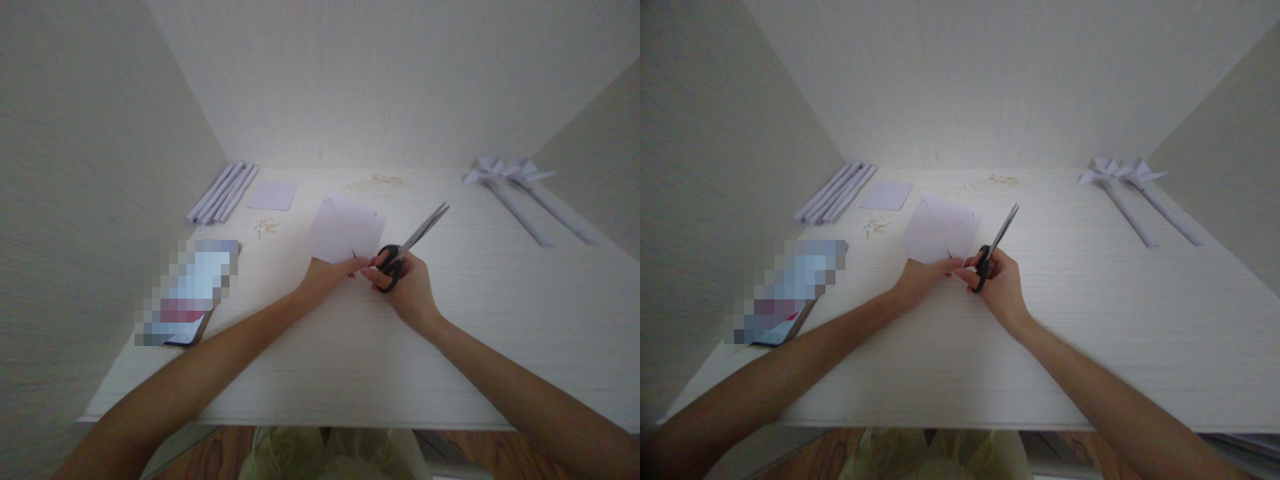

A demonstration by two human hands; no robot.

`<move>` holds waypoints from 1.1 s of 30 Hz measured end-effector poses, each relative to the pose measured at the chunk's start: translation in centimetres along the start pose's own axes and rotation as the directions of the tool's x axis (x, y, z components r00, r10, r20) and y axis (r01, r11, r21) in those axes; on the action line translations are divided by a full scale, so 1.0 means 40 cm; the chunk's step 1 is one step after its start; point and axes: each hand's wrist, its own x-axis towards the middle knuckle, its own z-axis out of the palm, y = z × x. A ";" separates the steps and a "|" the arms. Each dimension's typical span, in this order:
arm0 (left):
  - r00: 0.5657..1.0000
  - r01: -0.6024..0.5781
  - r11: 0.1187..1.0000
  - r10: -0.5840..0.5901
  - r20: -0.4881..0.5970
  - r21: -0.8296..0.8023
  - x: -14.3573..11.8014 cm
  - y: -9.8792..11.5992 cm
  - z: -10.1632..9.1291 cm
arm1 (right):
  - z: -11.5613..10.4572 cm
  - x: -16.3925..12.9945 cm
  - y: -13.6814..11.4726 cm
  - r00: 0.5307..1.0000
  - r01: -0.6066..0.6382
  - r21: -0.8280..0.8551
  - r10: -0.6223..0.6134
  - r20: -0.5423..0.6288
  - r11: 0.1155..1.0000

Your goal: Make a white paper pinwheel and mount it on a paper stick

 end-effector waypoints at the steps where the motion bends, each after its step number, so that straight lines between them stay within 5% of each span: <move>1: 1.000 0.002 1.000 -0.002 0.005 -0.012 0.001 -0.001 0.000 | 0.000 0.000 0.000 1.000 -0.002 0.001 0.002 -0.005 1.000; 13: 1.000 0.022 0.997 -0.021 0.015 -0.073 0.002 -0.006 0.001 | 0.002 0.005 0.005 1.000 -0.008 0.051 0.009 -0.019 0.999; 20: 0.991 -0.009 0.962 -0.029 -0.132 -0.273 0.014 -0.014 0.003 | 0.004 0.004 0.003 1.000 -0.009 0.036 0.010 -0.022 0.999; 33: 0.991 -0.003 0.968 -0.031 -0.133 -0.250 0.014 -0.018 0.002 | 0.005 0.001 -0.004 0.999 0.017 0.011 -0.016 -0.045 1.000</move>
